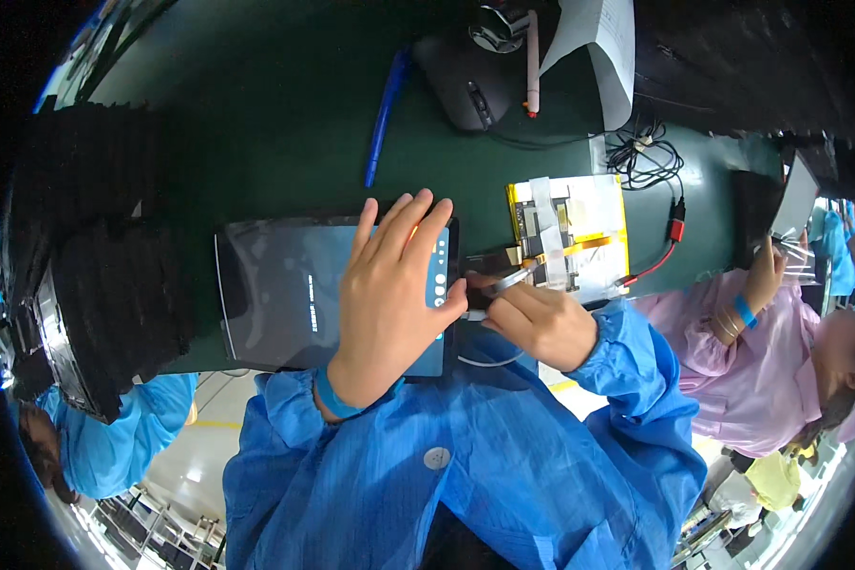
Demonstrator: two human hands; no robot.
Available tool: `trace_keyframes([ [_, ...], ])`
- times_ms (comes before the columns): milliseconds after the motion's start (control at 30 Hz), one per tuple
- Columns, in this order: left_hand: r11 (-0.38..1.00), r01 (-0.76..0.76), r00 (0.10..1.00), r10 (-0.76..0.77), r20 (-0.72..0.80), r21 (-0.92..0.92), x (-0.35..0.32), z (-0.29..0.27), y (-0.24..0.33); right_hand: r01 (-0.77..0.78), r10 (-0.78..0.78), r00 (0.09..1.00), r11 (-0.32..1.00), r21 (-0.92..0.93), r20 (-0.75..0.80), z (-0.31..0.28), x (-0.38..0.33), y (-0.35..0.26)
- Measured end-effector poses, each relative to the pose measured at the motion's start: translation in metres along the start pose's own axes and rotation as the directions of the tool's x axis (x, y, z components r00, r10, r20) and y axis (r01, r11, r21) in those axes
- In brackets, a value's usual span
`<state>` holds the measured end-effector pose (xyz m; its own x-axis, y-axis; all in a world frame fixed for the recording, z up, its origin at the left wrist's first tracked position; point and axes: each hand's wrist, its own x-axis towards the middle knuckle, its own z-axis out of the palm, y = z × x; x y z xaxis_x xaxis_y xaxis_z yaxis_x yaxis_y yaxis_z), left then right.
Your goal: The person tests tablet screens at a workstation by connecting ribbon cables to a test board, tapping and swiping the screens during functionality checks, marking tablet parts with a pen, and moving stacks of tablet assemblies.
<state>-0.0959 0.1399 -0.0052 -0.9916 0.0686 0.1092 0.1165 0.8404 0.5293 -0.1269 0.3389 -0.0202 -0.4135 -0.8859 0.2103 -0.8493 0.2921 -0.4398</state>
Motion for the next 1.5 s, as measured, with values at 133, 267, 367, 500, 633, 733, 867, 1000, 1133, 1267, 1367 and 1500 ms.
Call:
trace_keyframes([
  [133, 1.0, -0.004, 1.0, 0.004, -0.003, -0.002, 0.001, 0.0, -0.001, -0.043, 0.044, 0.999, 0.998, -0.036, 0.029, 0.002, 0.001, -0.002],
  [267, 1.0, -0.008, 1.0, 0.008, 0.003, 0.018, 0.0, -0.001, 0.0, -0.065, 0.066, 0.998, 0.997, -0.037, 0.006, 0.003, 0.0, -0.003],
  [367, 1.0, -0.022, 1.0, 0.022, 0.01, 0.016, -0.002, -0.001, 0.002, -0.085, 0.085, 0.996, 0.996, -0.022, 0.008, 0.002, -0.004, -0.009],
  [500, 0.998, -0.059, 0.996, 0.058, 0.06, 0.002, -0.004, -0.005, -0.004, -0.143, 0.146, 0.986, 0.989, 0.041, -0.077, -0.014, -0.015, -0.022],
  [633, 0.998, -0.063, 0.998, 0.064, 0.028, -0.018, -0.015, -0.032, -0.005, -0.664, 0.666, 0.745, 0.736, 0.129, 0.036, -0.022, -0.068, -0.042],
  [733, 1.0, -0.007, 0.999, 0.009, -0.046, 0.028, -0.025, -0.048, -0.013, -0.925, 0.932, 0.344, 0.357, -0.128, 0.115, -0.016, -0.111, -0.042],
  [867, 0.995, 0.036, 0.994, -0.026, -0.105, 0.094, -0.043, -0.059, -0.032, -0.871, 0.824, 0.49, 0.477, -0.121, -0.284, -0.03, -0.115, -0.019],
  [1000, 0.991, 0.09, 0.983, -0.073, -0.167, 0.099, -0.05, -0.058, -0.047, -0.694, 0.573, 0.719, 0.618, -0.37, -0.393, -0.046, -0.097, 0.02],
  [1133, 0.973, 0.184, 0.957, -0.145, -0.252, 0.14, -0.069, -0.073, -0.069, -0.499, 0.396, 0.866, 0.722, -0.479, -0.305, -0.058, -0.085, 0.018],
  [1267, 0.925, 0.337, 0.906, -0.266, -0.328, 0.179, -0.094, -0.086, -0.1, -0.473, 0.423, 0.809, 0.881, -0.024, -0.407, -0.05, -0.062, -0.023],
  [1367, 0.926, 0.347, 0.9, -0.284, -0.33, 0.15, -0.097, -0.088, -0.107, -0.378, 0.388, 0.842, 0.92, 0.102, -0.374, -0.032, -0.035, -0.034],
  [1500, 0.923, 0.37, 0.902, -0.331, -0.277, 0.101, -0.095, -0.083, -0.118, -0.307, 0.308, 0.895, 0.95, 0.055, -0.323, -0.006, -0.016, -0.029],
])
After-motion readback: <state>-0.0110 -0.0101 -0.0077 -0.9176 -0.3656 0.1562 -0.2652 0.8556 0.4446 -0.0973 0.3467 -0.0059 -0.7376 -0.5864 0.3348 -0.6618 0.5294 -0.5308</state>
